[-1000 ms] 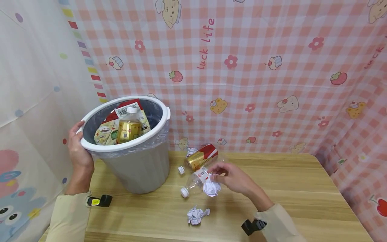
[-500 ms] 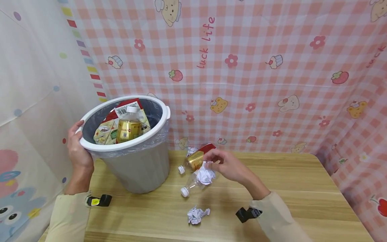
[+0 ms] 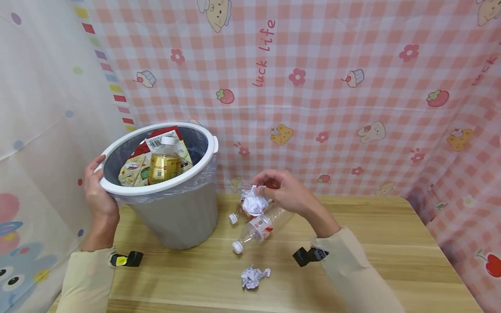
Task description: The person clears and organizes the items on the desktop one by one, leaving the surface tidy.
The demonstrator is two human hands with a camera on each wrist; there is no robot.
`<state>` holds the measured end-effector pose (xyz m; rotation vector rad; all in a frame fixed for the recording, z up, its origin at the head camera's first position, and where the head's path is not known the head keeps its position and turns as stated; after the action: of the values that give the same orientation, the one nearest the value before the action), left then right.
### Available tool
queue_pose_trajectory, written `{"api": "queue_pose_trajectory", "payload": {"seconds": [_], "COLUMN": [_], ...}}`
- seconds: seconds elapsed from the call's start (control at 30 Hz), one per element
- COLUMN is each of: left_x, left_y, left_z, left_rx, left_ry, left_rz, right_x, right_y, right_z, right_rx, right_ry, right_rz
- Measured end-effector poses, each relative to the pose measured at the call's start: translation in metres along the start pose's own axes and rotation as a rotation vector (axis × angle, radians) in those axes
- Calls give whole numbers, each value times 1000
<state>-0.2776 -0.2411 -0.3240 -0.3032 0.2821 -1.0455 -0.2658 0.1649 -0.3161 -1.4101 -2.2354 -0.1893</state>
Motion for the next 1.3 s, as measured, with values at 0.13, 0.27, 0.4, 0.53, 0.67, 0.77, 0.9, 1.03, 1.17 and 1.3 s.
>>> {"api": "queue_pose_trajectory", "payload": {"seconds": [0.13, 0.27, 0.4, 0.53, 0.67, 0.77, 0.9, 1.03, 1.17, 1.3], "left_x": [1, 1, 0, 0, 0, 1, 2, 2, 2, 2], "left_y": [-1, -1, 0, 0, 0, 0, 0, 0, 1, 1], "left_z": [-1, -1, 1, 2, 1, 0, 0, -1, 0, 0], "left_rx": [7, 4, -6, -16, -14, -11, -7, -4, -6, -6], "left_ry": [-9, -14, -8, -1, 0, -8, -12, -9, -8, -13], "left_rz": [-2, -5, -4, 2, 4, 3, -2, -6, -11, -11], "right_x": [-1, -2, -1, 1, 4, 5, 5, 6, 7, 8], "right_y": [-9, -15, -20, -24, -28, -33, -39, -43, -46, -50], "right_z": [-11, -20, -27, -33, -41, -47, -55, -61, -65, -69], "right_rx": [-5, 12, 32, 28, 41, 50, 55, 53, 52, 56], "right_ry": [-14, -31, -41, -27, -35, -39, -50, -74, -96, -112], "right_rz": [-2, -1, 8, 20, 30, 43, 54, 60, 76, 92]}}
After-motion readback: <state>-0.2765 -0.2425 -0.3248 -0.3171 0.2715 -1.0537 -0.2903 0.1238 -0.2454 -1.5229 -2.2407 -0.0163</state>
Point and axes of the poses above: each hand's wrist, its own y-axis away from the middle knuckle, its own x-axis out of the back of the hand, z = x × y, the point moved 2 cm from there along -y, towards the middle knuckle, and after that the axes turned 1 degree about -z, right-handed, at the moved point
